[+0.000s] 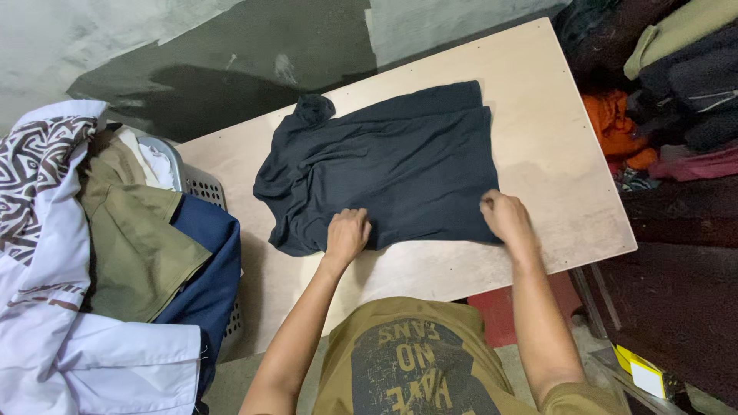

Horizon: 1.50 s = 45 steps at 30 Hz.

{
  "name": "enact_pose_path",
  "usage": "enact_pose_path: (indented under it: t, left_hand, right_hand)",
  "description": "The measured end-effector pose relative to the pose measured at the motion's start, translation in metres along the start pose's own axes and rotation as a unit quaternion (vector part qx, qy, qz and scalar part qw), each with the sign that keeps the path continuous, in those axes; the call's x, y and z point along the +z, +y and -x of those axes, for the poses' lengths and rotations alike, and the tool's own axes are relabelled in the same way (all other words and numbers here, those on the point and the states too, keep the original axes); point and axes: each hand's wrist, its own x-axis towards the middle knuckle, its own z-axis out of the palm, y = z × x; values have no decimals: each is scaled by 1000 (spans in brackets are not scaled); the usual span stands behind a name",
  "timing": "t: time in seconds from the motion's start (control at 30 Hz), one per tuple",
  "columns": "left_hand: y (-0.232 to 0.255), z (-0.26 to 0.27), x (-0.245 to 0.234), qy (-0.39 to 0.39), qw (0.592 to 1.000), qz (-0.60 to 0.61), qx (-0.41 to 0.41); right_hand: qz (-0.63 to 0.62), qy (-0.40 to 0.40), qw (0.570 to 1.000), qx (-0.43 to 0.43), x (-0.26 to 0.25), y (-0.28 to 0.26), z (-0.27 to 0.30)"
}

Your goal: The person folds a black t-shirt on a table by hand, aligning the fabric, smoothing out wrinkles, and folding it into a compact square shape before adding it next to a laundry basket of other garments.

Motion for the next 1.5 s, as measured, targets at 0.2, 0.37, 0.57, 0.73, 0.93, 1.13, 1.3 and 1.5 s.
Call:
enact_pose_path:
  t: [0.2, 0.37, 0.57, 0.73, 0.93, 1.13, 1.3, 1.5]
  left_hand:
    - [-5, -1, 21, -40, 987, -113, -106]
    - [0, 7, 24, -144, 968, -162, -130]
    - [9, -11, 24, -161, 972, -96, -143]
    - [3, -15, 39, -31, 991, -70, -111]
    - [-11, -10, 52, -17, 998, -35, -56]
    - [-16, 11, 44, 5, 993, -108, 40]
    - [-27, 43, 36, 12, 994, -106, -30]
    - [-62, 97, 22, 47, 993, -94, -51]
  right_hand:
    - [26, 6, 1000, -12, 69, -55, 0]
    - [111, -21, 993, -18, 78, -52, -8]
    - [111, 5, 992, -56, 50, -30, -45]
    - [65, 56, 995, -55, 58, -27, -62]
    - [69, 92, 978, -173, 102, -76, -37]
    - [115, -25, 970, -212, 100, -90, -21]
    - [123, 26, 991, -42, 52, -40, -29]
    - [60, 126, 989, -54, 49, 7, -29]
